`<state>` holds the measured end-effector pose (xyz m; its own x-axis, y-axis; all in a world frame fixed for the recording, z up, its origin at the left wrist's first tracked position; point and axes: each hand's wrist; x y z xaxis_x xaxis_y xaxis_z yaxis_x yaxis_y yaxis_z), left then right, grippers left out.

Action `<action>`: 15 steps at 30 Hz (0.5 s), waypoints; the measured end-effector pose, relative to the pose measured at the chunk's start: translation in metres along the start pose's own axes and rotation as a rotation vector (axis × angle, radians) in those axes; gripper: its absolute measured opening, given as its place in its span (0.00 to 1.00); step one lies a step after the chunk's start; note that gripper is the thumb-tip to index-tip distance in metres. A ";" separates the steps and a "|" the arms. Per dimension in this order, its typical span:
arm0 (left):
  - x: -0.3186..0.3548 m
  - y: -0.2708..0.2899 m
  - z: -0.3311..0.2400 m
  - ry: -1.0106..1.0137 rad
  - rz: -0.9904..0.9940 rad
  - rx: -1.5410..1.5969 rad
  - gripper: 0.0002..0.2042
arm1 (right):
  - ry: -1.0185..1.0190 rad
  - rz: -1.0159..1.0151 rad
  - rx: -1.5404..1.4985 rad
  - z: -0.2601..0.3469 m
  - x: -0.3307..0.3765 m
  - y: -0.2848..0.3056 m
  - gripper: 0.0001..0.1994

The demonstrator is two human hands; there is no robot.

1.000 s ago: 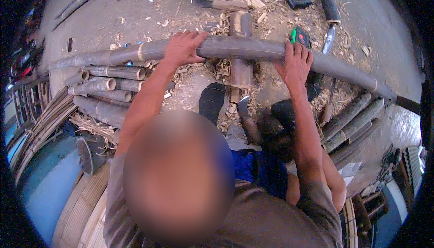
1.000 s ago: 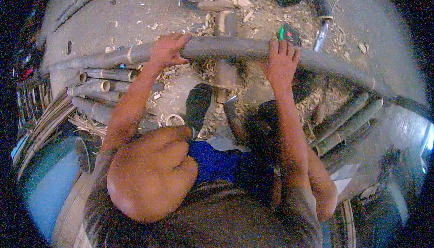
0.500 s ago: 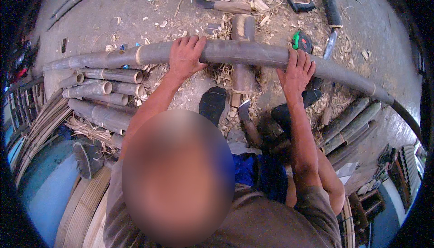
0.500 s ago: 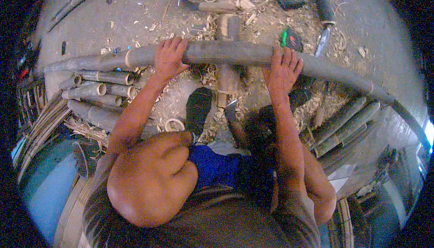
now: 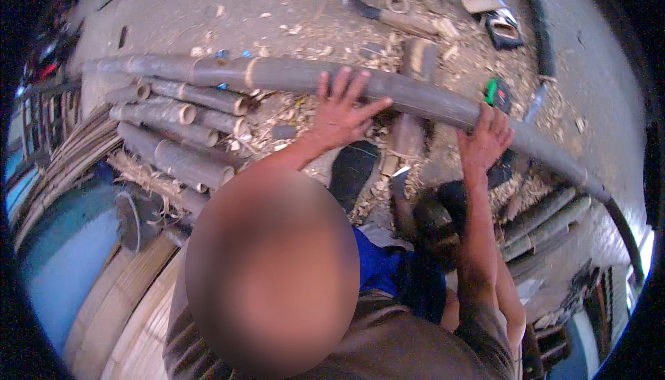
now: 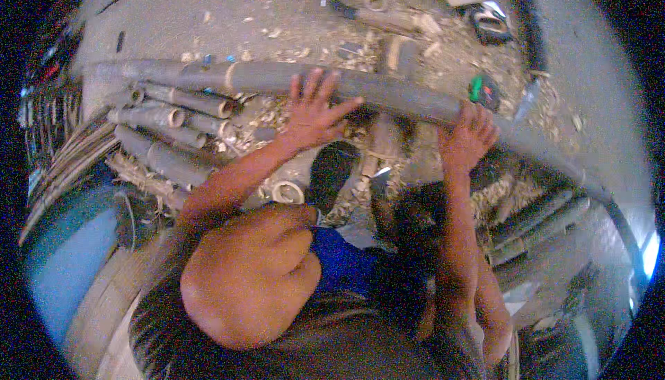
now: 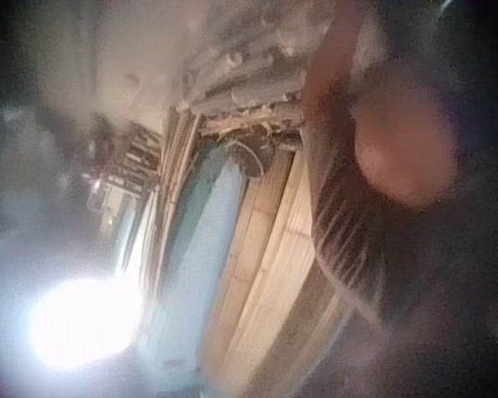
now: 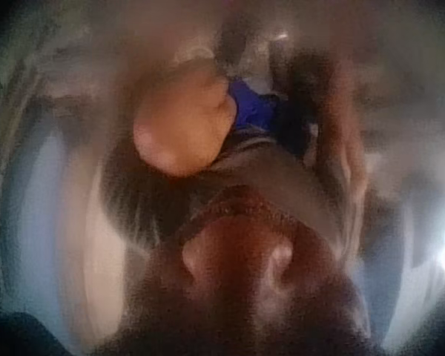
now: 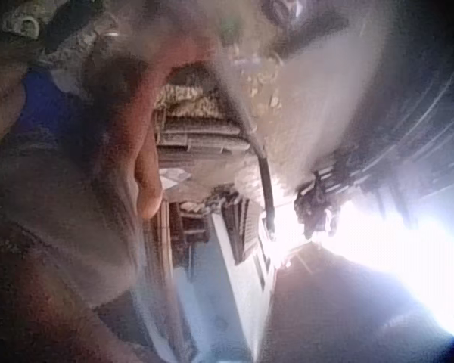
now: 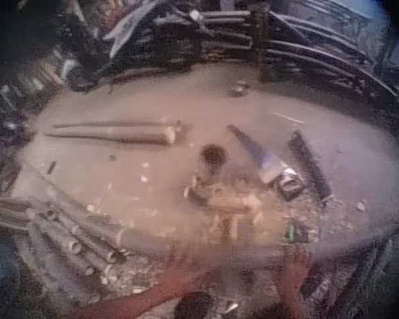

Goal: The person measures bamboo poles with a tape measure, marks them with a knife, and cuts them using a hand saw. The person then splits the cut sections with a machete and fits smaller bamboo pieces into the larger ones.

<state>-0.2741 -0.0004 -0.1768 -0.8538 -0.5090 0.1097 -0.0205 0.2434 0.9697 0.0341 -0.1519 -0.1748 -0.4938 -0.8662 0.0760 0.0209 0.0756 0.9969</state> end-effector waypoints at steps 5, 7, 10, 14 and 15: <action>0.006 -0.006 -0.012 0.013 0.067 0.012 0.39 | -0.013 -0.002 -0.009 0.004 0.000 0.001 0.46; 0.005 -0.012 -0.016 0.010 0.058 0.038 0.38 | -0.021 0.032 0.009 0.003 0.001 0.005 0.46; 0.011 -0.011 -0.019 0.009 0.108 0.079 0.39 | -0.004 0.042 0.028 -0.007 0.002 0.002 0.47; 0.019 -0.017 -0.017 -0.014 0.066 0.018 0.40 | 0.029 0.062 0.001 -0.006 0.000 0.000 0.46; 0.018 -0.017 -0.016 -0.008 0.057 0.000 0.40 | 0.028 0.053 -0.013 -0.007 -0.001 0.000 0.46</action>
<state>-0.2807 -0.0266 -0.1876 -0.8578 -0.4874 0.1631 0.0282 0.2722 0.9618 0.0403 -0.1546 -0.1747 -0.4672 -0.8746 0.1292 0.0579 0.1156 0.9916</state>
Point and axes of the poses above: each hand's wrist, its own x-axis away from the middle knuckle, its own y-axis out of the back of the hand, z = x × y, and after that the axes turned 14 degrees about z, right-handed
